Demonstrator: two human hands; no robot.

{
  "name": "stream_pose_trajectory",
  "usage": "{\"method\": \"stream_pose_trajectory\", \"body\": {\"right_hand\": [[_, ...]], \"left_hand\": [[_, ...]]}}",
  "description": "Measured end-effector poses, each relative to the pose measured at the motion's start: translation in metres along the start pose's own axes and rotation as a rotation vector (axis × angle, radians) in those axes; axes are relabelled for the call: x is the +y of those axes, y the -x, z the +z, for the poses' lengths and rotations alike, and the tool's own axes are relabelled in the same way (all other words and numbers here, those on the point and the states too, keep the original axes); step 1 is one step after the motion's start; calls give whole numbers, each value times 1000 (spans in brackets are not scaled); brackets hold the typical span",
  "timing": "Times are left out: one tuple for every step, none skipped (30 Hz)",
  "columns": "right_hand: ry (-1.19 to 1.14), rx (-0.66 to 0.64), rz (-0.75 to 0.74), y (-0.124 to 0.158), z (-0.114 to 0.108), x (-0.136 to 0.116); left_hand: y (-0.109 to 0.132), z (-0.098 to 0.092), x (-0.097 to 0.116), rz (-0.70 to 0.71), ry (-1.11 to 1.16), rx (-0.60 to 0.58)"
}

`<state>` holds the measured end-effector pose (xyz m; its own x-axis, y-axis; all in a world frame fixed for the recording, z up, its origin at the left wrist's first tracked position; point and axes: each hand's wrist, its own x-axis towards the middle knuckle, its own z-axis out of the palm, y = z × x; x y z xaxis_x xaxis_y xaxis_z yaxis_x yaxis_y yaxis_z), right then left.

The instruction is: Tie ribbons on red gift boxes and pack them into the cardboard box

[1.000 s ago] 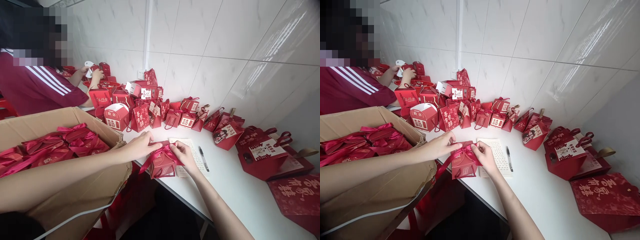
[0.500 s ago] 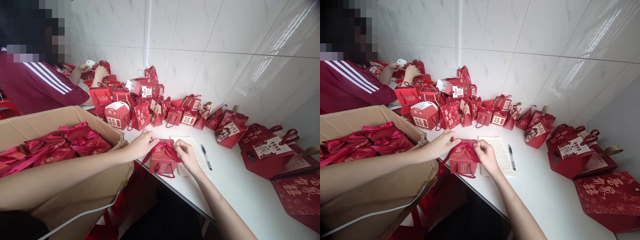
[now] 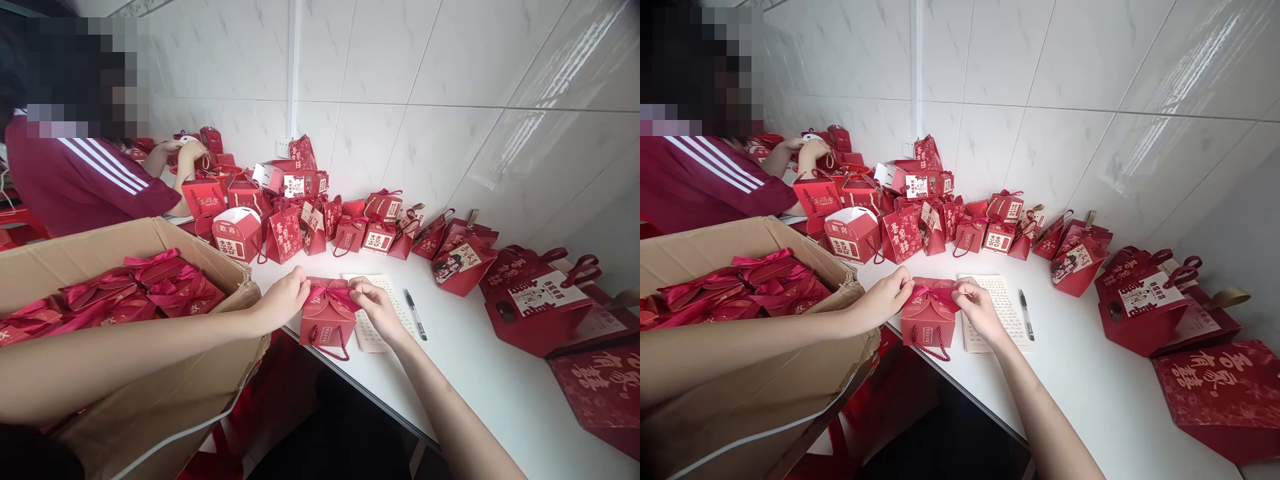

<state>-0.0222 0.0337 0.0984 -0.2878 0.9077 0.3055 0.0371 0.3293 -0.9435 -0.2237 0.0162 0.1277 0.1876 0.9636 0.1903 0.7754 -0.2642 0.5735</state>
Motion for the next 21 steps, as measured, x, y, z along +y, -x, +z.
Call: {"method": "stream_pose_trajectory", "body": {"right_hand": [[-9, -2, 8, 0, -1, 0], [-13, -5, 17, -1, -3, 0], [-10, -13, 27, -1, -5, 0], [-2, -24, 35, -2, -7, 0], [7, -37, 42, -2, -9, 1], [15, -53, 50, -3, -12, 2], [21, -69, 60, -3, -14, 3], [26, -81, 69, -4, -17, 4], [36, -91, 76, -4, -19, 4], [54, -91, 77, -5, -21, 3], [84, -71, 66, -5, -22, 2], [128, -23, 37, -4, -22, -1], [191, 50, -17, -3, -21, -4], [269, 131, -98, -1, -19, -8], [356, 198, -202, 2, -15, -12], [448, 227, -318, 6, -10, -17], [538, 203, -437, 10, -4, -20], [621, 134, -547, 14, 4, -23], [696, 42, -639, 18, 12, -25], [767, -45, -710, 21, 20, -25], [839, -105, -758, 24, 27, -25]], "left_hand": [[0, 1, 0, 1, -1, 0], [0, 1, -1, 0, -3, 0], [0, 2, -1, 2, -5, -1], [-1, 2, -1, 6, -9, -1], [-1, 2, -2, 10, -13, -3], [-1, 2, -2, 15, -18, -4], [-1, 2, -2, 19, -20, -6], [-1, 1, -1, 23, -20, -13], [-1, 0, -1, 28, -16, -21], [-1, -1, 0, 35, -9, -34], [-2, -3, 0, 45, -1, -46], [-2, -4, 1, 56, 9, -57], [-3, -6, 1, 68, 18, -64], [-4, -8, 2, 78, 24, -65], [-4, -9, 2, 84, 28, -63], [-5, -10, 2, 87, 30, -61], [-6, -10, 2, 91, 32, -57], [-7, -10, 1, 98, 36, -57], [-7, -10, 0, 112, 48, -60], [-8, -10, -1, 132, 66, -69], [-9, -10, -3, 158, 85, -80]]}}
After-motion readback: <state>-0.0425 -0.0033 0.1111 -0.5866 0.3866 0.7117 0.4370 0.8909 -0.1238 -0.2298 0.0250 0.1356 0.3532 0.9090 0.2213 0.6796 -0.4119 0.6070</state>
